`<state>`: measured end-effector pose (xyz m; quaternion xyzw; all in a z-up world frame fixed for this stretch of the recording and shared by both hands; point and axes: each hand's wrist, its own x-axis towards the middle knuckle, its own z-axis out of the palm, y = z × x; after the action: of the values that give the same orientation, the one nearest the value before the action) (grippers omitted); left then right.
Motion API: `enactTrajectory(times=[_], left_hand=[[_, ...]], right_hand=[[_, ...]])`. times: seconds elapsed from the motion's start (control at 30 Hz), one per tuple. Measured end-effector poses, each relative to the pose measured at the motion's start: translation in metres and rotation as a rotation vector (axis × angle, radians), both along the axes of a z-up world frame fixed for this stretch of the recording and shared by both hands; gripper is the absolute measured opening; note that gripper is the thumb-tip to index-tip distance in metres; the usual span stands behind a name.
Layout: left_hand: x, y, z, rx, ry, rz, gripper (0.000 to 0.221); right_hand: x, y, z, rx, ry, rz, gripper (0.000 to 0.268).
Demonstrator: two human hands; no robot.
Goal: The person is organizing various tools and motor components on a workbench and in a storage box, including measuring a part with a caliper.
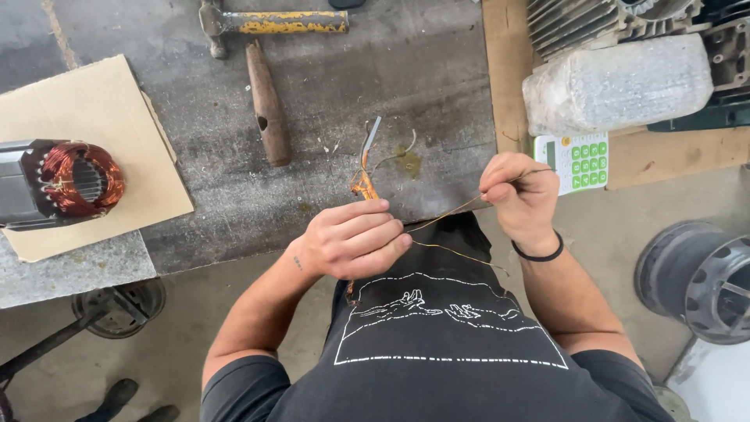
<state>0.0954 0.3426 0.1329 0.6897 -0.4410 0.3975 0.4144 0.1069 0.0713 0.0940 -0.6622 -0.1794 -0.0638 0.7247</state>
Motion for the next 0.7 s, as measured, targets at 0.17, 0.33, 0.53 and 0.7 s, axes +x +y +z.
enactTrajectory(times=[0.17,0.33,0.53,0.7], left_hand=[[-0.001,-0.015,0.002,-0.092,0.083,-0.023,0.015],[-0.002,-0.021,-0.002,-0.132,0.213,-0.101,0.014],[-0.001,-0.02,-0.002,-0.123,0.171,-0.063,0.011],[0.007,-0.019,-0.011,-0.103,0.123,-0.062,0.012]], right_hand=[[-0.009,0.033,0.013,0.116,0.105,0.276,0.06],[-0.017,0.051,0.017,0.013,-0.037,0.219,0.018],[-0.003,0.018,-0.003,-0.06,-0.15,-0.167,0.023],[0.0,0.017,-0.003,-0.028,-0.021,-0.107,0.035]])
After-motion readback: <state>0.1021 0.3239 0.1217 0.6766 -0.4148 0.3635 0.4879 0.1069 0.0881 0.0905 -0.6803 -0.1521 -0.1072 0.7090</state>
